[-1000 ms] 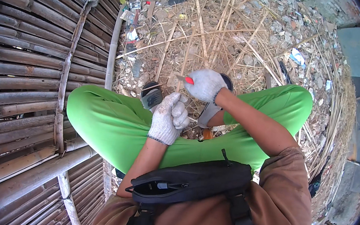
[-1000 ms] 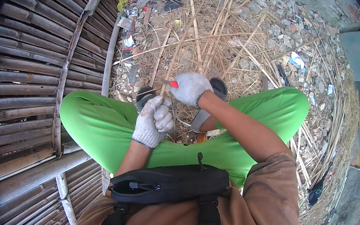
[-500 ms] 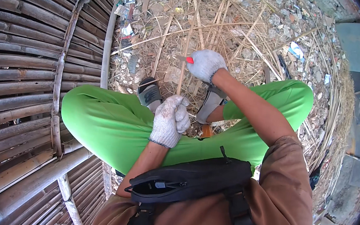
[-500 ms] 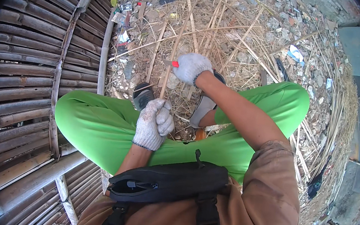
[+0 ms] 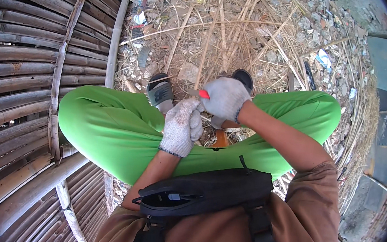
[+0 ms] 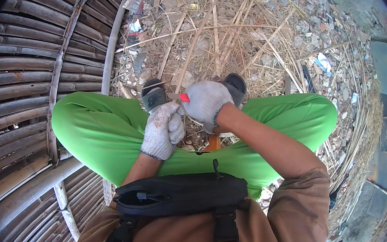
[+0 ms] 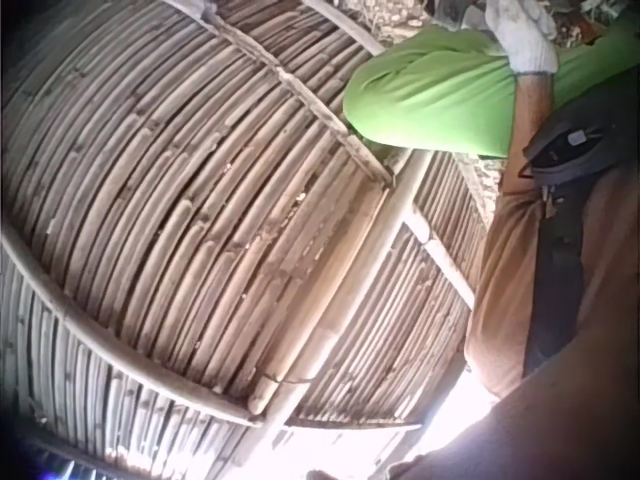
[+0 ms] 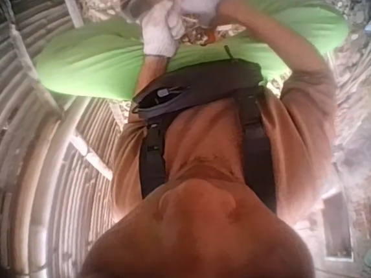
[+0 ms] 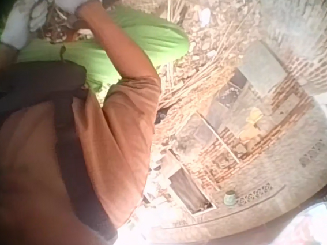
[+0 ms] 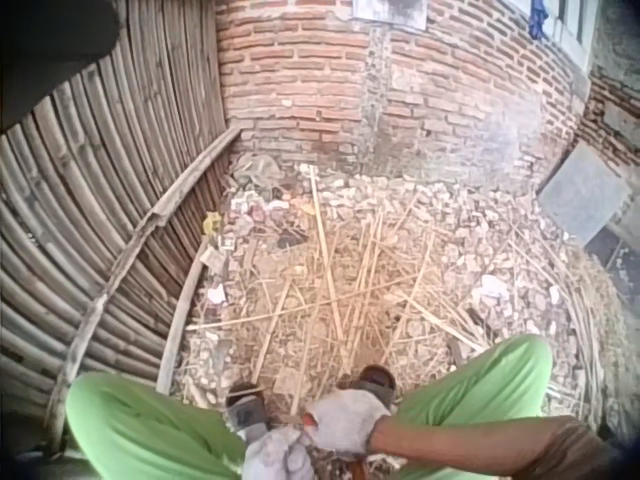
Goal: The person strips thin layers off a bamboo rod with a knife. They hold the rod with one gloved hand and shave the material by running the blade along its length while seated in a workshop.
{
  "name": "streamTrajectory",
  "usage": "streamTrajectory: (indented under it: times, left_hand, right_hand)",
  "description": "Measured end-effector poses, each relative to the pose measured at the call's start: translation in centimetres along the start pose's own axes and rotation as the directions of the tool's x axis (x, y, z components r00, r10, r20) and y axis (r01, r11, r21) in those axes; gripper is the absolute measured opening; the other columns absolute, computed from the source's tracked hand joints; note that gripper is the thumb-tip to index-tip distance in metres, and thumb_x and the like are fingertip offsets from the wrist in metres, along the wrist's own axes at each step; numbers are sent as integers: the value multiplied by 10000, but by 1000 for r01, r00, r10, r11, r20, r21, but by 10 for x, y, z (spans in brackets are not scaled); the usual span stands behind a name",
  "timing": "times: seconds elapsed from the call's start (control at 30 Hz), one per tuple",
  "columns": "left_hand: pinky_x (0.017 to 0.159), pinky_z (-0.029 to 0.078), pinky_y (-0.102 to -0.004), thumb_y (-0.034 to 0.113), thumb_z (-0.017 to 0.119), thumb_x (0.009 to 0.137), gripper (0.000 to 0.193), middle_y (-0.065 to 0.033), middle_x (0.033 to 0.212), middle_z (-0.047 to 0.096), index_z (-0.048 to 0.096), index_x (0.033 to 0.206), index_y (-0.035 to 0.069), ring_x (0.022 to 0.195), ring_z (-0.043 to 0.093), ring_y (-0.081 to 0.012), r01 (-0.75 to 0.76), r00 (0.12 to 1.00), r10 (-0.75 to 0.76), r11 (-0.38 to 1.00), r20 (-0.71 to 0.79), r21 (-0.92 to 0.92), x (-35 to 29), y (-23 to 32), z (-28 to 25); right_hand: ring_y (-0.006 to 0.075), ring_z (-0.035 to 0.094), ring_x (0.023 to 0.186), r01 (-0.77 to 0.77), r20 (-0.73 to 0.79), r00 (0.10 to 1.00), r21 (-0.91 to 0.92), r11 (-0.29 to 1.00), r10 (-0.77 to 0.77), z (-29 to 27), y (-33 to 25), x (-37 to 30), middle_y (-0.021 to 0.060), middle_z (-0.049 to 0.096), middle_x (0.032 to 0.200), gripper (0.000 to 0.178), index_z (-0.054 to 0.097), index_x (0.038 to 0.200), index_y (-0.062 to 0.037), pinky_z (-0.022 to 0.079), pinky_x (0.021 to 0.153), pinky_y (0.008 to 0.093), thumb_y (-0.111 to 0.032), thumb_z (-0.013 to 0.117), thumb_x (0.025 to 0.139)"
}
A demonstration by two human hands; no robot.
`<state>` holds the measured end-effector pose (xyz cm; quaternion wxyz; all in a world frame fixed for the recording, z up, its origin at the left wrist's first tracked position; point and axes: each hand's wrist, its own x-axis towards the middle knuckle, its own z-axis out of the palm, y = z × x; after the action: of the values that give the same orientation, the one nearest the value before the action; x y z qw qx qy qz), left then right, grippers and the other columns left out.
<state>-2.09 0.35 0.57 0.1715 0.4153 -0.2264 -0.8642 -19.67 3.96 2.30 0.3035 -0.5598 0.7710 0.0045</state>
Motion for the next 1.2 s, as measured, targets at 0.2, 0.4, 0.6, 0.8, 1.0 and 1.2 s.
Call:
streamTrajectory:
  times: [0.2,0.4,0.6,0.8,1.0,1.2]
  left_hand:
    - [348,251,-298,234,635,1046,207,23,528,386,623,926,65,362,314,-117,-22,999,24,997,-30,78,-1,-1,7]
    - [349,263,-296,212,642,1044,203,23,533,382,611,916,58,367,316,-115,-11,999,12,1000,-29,21,-1,3,7]
    - [343,281,-302,209,626,1058,210,5,537,406,616,938,37,364,351,-130,-36,999,37,997,-18,71,1,-4,0]
    - [336,318,-329,167,584,1082,202,-30,548,452,599,971,-2,356,413,-183,-50,997,44,995,62,90,4,-12,-7]
    - [346,320,-335,208,551,1098,244,-29,562,447,591,1015,-17,360,404,-178,-35,997,27,993,66,115,4,-9,-4]
    - [350,288,-330,243,529,1106,284,-11,553,414,620,1021,-12,358,342,-167,74,996,-70,995,57,-71,5,-6,-16]
  right_hand:
    - [405,758,859,12,-159,987,-8,1000,-13,19,9,-2,208,764,890,301,784,876,-107,610,784,528,-376,649,877]
    - [405,759,836,-7,-212,977,-28,1000,1,22,9,14,195,763,851,291,776,850,-118,615,748,531,-382,656,881]
    - [409,768,912,-102,-198,975,9,995,101,3,22,40,212,778,932,325,802,924,-100,618,826,541,-363,612,903]
    - [400,761,1046,-251,-164,955,2,968,248,-28,72,104,203,784,1110,374,799,1082,-92,604,929,522,-356,596,913]
    - [381,728,1179,-386,-185,902,64,920,391,-38,121,162,209,739,1295,467,776,1232,-73,581,993,509,-380,583,938]
    - [407,741,1105,-247,-97,963,51,968,251,-27,71,123,238,759,1185,443,798,1129,-69,586,968,517,-408,578,949]
